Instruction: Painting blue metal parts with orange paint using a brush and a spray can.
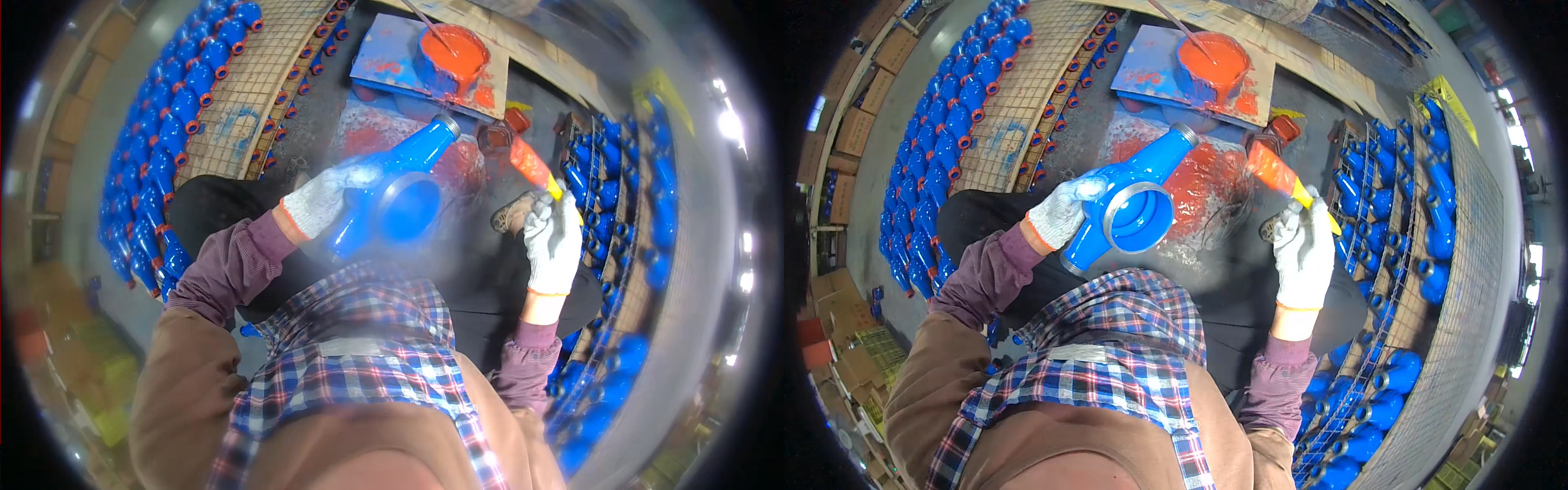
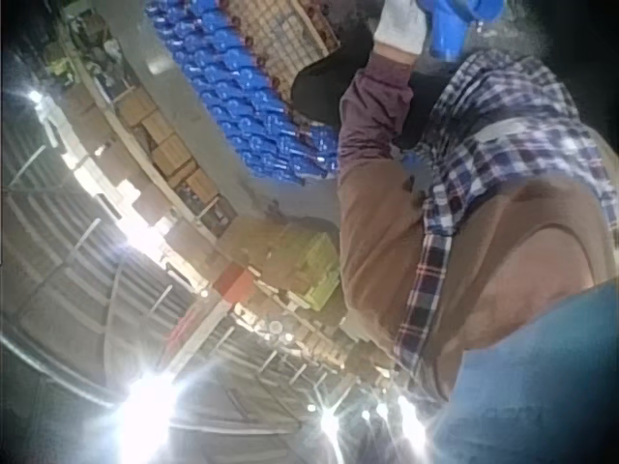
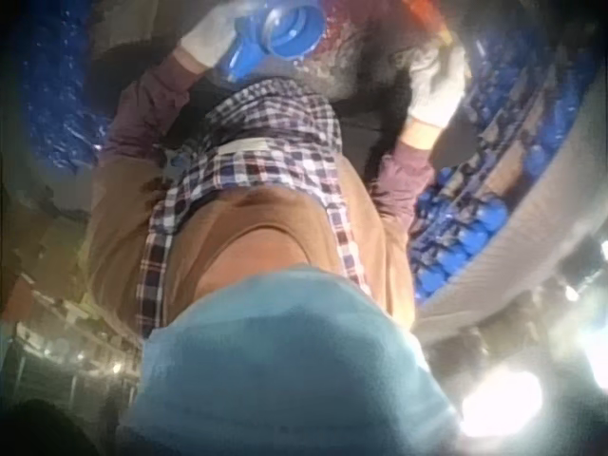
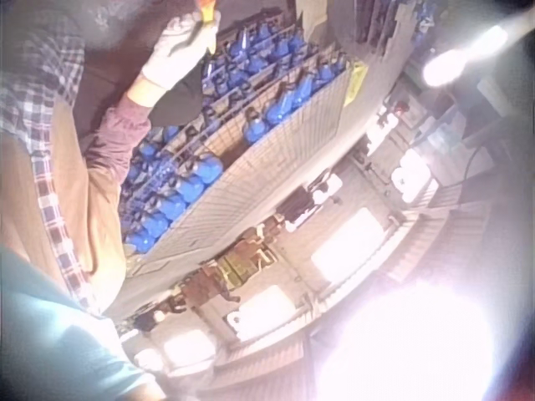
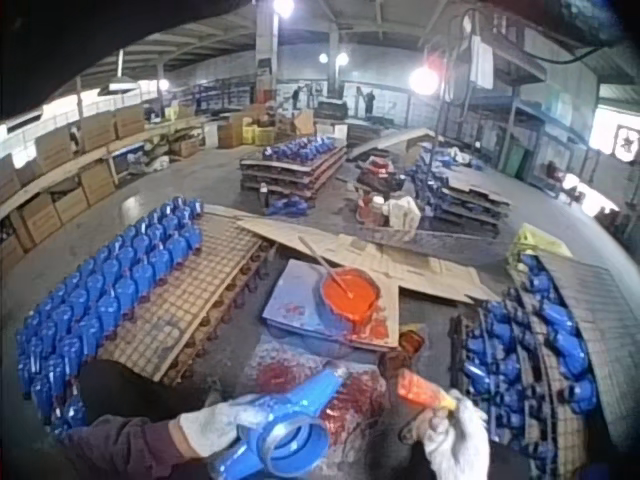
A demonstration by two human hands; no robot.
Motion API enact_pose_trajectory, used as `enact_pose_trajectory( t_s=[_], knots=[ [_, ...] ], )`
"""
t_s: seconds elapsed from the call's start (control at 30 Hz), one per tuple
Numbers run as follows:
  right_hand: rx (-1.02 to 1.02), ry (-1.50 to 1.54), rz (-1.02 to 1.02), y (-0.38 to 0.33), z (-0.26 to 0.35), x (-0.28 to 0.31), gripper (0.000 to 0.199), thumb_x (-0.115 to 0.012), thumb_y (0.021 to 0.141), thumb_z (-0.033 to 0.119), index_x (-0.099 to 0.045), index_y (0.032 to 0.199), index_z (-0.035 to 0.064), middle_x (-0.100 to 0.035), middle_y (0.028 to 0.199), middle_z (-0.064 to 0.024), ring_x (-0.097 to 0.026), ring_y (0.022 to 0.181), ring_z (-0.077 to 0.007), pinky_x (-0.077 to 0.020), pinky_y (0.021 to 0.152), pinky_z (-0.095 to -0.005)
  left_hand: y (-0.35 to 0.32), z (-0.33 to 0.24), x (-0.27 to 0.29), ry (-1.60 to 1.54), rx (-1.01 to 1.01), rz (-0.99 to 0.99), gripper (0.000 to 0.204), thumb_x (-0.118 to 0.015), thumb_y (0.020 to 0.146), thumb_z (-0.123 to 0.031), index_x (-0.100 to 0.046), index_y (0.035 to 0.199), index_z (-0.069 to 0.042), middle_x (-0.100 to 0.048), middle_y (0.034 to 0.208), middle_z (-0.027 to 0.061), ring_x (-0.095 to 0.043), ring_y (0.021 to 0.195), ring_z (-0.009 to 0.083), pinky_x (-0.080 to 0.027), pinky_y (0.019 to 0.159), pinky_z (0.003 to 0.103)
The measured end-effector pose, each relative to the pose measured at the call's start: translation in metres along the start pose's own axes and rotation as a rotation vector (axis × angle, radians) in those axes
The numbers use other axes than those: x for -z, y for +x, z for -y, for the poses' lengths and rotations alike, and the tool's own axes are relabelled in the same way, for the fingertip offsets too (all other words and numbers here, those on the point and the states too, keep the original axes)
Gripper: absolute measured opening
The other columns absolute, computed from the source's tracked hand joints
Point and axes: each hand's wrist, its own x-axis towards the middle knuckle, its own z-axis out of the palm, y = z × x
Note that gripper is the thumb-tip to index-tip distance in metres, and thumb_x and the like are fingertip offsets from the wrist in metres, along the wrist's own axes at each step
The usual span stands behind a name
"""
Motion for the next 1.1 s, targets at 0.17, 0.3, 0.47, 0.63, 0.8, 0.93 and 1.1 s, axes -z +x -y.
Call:
enact_pose_trajectory(
  t_s=[0.17, 0.3, 0.47, 0.63, 0.8, 0.93, 1.1],
  knots=[
    [0.205, -0.431, -0.004, 0.001, -0.002, -0.020, 0.033, -0.054, 0.102, 0.031, -0.058, 0.119, 0.0024, -0.057, 0.074, -0.0034, -0.054, 0.063, -0.0103, -0.0425, 0.053, -0.0216, 0.009, -0.024, -0.025, 0.117, 0.094, 0.010, 0.060, -0.069, 0.090, -0.026, -0.046, 0.140, -0.001, -0.060, 0.126, 0.0106, -0.060, 0.116, 0.0214, -0.049, 0.100, 0.036],
    [0.553, -1.125, 0.038, 0.013, 0.016, -0.037, 0.033, -0.055, 0.101, 0.032, -0.067, 0.103, 0.0010, -0.059, 0.073, -0.0036, -0.052, 0.062, -0.0095, -0.0401, 0.054, -0.0256, 0.020, -0.042, -0.038, 1.010, -0.178, 0.150, 0.078, -0.084, 0.068, -0.037, -0.052, 0.129, -0.001, -0.062, 0.118, 0.0133, -0.063, 0.108, 0.0241, -0.053, 0.091, 0.037],
    [0.603, -1.394, 0.185, 0.055, 0.010, -0.055, 0.038, -0.056, 0.098, 0.034, -0.066, 0.095, -0.0025, -0.067, 0.076, -0.0133, -0.063, 0.068, -0.0234, -0.0470, 0.062, -0.0360, 0.015, -0.051, -0.048, 1.828, -0.717, 0.078, 0.070, -0.080, 0.067, -0.034, -0.057, 0.125, -0.002, -0.058, 0.114, 0.0174, -0.060, 0.095, 0.0308, -0.055, 0.072, 0.039],
    [0.518, -1.568, 0.287, 0.070, -0.014, -0.068, 0.041, -0.051, 0.098, 0.037, -0.065, 0.095, -0.0019, -0.069, 0.081, -0.0189, -0.068, 0.078, -0.0339, -0.0509, 0.072, -0.0416, 0.015, -0.060, -0.048, 2.076, -0.882, 0.233, 0.078, -0.084, 0.060, -0.028, -0.056, 0.129, -0.004, -0.056, 0.124, 0.0176, -0.058, 0.102, 0.0311, -0.053, 0.077, 0.039],
    [0.700, -1.602, 0.339, 0.053, -0.016, -0.080, 0.037, -0.053, 0.098, 0.035, -0.064, 0.099, -0.0008, -0.069, 0.084, -0.0177, -0.067, 0.080, -0.0359, -0.0514, 0.072, -0.0426, 0.015, -0.064, -0.050, 2.175, -0.953, 0.238, 0.081, -0.085, 0.056, -0.025, -0.056, 0.128, -0.004, -0.055, 0.125, 0.0176, -0.057, 0.105, 0.0318, -0.054, 0.077, 0.039],
    [0.889, -1.522, 0.380, 0.027, -0.011, -0.084, 0.027, -0.058, 0.097, 0.027, -0.064, 0.098, 0.0012, -0.068, 0.082, -0.0165, -0.067, 0.076, -0.0333, -0.0519, 0.069, -0.0393, 0.016, -0.070, -0.051, 2.078, -0.802, 0.265, 0.078, -0.084, 0.056, -0.025, -0.057, 0.126, -0.003, -0.056, 0.122, 0.0176, -0.059, 0.103, 0.0325, -0.055, 0.076, 0.039],
    [1.178, -1.487, 0.430, -0.008, -0.015, -0.075, 0.013, -0.064, 0.093, 0.013, -0.066, 0.100, 0.0019, -0.069, 0.084, -0.0128, -0.068, 0.074, -0.0277, -0.0529, 0.068, -0.0336, 0.016, -0.071, -0.049, 1.932, -0.566, 0.221, 0.073, -0.085, 0.059, -0.029, -0.058, 0.122, -0.004, -0.058, 0.117, 0.0167, -0.061, 0.098, 0.0307, -0.056, 0.075, 0.039]
  ],
)
